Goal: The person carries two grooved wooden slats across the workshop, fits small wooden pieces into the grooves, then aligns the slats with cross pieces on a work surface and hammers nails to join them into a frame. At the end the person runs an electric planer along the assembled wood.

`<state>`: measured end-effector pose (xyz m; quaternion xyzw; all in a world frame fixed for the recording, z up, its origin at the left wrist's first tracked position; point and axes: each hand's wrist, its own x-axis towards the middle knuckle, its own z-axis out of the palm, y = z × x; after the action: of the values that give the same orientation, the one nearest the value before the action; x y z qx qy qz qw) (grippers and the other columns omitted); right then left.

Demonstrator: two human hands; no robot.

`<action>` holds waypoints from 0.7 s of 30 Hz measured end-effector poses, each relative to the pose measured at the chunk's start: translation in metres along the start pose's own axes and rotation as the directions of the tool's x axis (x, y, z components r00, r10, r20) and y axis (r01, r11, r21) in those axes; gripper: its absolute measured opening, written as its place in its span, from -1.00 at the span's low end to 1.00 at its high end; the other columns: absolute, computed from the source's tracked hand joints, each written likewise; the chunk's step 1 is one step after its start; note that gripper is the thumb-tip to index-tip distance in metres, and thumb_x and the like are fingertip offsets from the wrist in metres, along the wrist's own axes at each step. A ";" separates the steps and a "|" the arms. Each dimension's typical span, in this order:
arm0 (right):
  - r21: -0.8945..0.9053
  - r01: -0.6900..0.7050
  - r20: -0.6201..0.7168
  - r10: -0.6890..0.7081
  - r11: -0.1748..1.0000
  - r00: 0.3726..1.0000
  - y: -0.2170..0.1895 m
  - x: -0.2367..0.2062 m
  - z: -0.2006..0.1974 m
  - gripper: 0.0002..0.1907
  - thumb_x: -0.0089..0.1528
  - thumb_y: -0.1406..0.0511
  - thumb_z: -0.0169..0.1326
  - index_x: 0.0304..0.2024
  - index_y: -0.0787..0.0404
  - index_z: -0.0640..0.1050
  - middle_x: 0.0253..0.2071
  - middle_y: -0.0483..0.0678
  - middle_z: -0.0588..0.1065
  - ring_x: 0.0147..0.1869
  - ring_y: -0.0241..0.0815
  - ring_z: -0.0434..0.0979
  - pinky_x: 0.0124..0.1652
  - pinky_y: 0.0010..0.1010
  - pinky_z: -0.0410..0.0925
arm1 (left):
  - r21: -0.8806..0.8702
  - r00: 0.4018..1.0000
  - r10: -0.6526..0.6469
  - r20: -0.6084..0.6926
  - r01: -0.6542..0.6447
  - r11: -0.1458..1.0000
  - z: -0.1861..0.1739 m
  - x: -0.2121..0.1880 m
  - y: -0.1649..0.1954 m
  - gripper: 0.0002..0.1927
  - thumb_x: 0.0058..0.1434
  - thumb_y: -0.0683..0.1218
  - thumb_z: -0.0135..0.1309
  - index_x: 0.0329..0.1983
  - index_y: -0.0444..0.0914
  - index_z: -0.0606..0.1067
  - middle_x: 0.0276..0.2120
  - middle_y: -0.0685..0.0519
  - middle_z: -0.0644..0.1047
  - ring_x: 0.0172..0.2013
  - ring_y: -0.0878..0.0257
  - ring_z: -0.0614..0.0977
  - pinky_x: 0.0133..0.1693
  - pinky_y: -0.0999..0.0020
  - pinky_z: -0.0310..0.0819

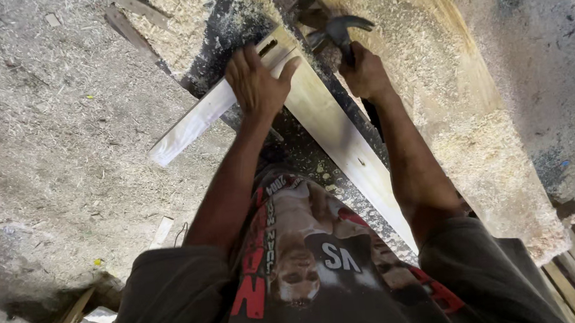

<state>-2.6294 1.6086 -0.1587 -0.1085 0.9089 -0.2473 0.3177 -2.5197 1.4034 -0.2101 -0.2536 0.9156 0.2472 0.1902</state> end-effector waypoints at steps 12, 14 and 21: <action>0.009 -0.054 0.017 0.054 0.999 0.998 0.014 -0.004 -0.005 -0.76 0.27 0.28 0.04 -0.04 0.24 0.44 -0.25 0.26 0.52 -0.18 0.25 0.54 -0.16 0.02 0.39 | -0.155 0.984 0.156 -0.080 -0.167 0.974 0.013 0.018 -0.004 0.35 -0.12 0.59 0.28 0.41 -0.44 0.11 0.27 -0.25 0.28 0.26 -0.09 0.24 0.25 -0.14 -0.08; -0.116 -0.033 0.174 0.053 0.993 0.983 0.008 0.001 0.009 -0.74 0.27 0.28 0.04 -0.02 0.24 0.43 -0.22 0.30 0.53 -0.15 0.29 0.54 -0.14 0.03 0.39 | -0.147 0.985 0.157 -0.068 -0.165 0.975 0.011 0.018 -0.003 0.34 -0.13 0.58 0.29 0.40 -0.42 0.12 0.28 -0.23 0.28 0.24 -0.08 0.25 0.23 -0.11 -0.05; 0.029 0.138 -0.198 -0.129 0.990 0.972 0.014 0.011 -0.022 -0.80 0.28 0.36 0.02 -0.04 0.27 0.48 -0.23 0.26 0.56 -0.17 0.18 0.60 -0.15 -0.05 0.44 | -0.151 0.975 0.184 -0.125 -0.203 0.968 0.016 0.020 -0.005 0.34 -0.13 0.56 0.33 0.40 -0.43 0.12 0.26 -0.25 0.29 0.23 -0.08 0.26 0.21 -0.12 -0.05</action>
<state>-2.6526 1.6248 -0.1570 -0.1378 0.9209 -0.2969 0.2117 -2.5293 1.4012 -0.2345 -0.1909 0.9218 0.3243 0.0929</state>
